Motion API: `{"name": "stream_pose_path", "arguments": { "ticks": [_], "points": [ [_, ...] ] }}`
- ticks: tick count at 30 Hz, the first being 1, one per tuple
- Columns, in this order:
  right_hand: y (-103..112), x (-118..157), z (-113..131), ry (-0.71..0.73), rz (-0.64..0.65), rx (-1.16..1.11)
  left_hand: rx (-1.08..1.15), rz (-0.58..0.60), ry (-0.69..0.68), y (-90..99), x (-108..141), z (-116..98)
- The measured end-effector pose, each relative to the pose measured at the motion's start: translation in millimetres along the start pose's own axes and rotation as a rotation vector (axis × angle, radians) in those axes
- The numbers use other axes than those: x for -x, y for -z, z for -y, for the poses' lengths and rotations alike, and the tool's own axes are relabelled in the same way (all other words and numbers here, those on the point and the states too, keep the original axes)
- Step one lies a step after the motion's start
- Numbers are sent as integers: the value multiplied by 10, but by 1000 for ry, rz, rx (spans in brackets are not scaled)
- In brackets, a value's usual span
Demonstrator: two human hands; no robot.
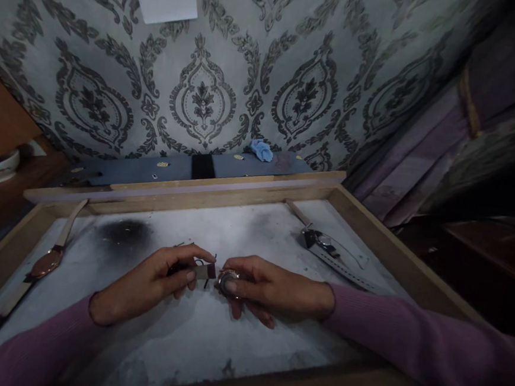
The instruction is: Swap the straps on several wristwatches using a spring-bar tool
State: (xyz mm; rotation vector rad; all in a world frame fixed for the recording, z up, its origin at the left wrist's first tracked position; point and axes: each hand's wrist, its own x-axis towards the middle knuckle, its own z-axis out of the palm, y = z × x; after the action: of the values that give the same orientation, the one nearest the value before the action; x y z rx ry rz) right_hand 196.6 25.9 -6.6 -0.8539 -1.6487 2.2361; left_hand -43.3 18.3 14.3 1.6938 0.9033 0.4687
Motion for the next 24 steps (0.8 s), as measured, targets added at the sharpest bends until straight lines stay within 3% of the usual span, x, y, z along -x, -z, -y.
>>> {"name": "stream_pose_path", "arguments": {
  "ticks": [13, 24],
  "points": [
    [7, -30, 0, -21, 58, 38, -241, -90, -71, -39, 4, 48],
    [4, -37, -13, -6, 26, -4, -153, -87, -23, -17, -15, 64]
  ]
}}
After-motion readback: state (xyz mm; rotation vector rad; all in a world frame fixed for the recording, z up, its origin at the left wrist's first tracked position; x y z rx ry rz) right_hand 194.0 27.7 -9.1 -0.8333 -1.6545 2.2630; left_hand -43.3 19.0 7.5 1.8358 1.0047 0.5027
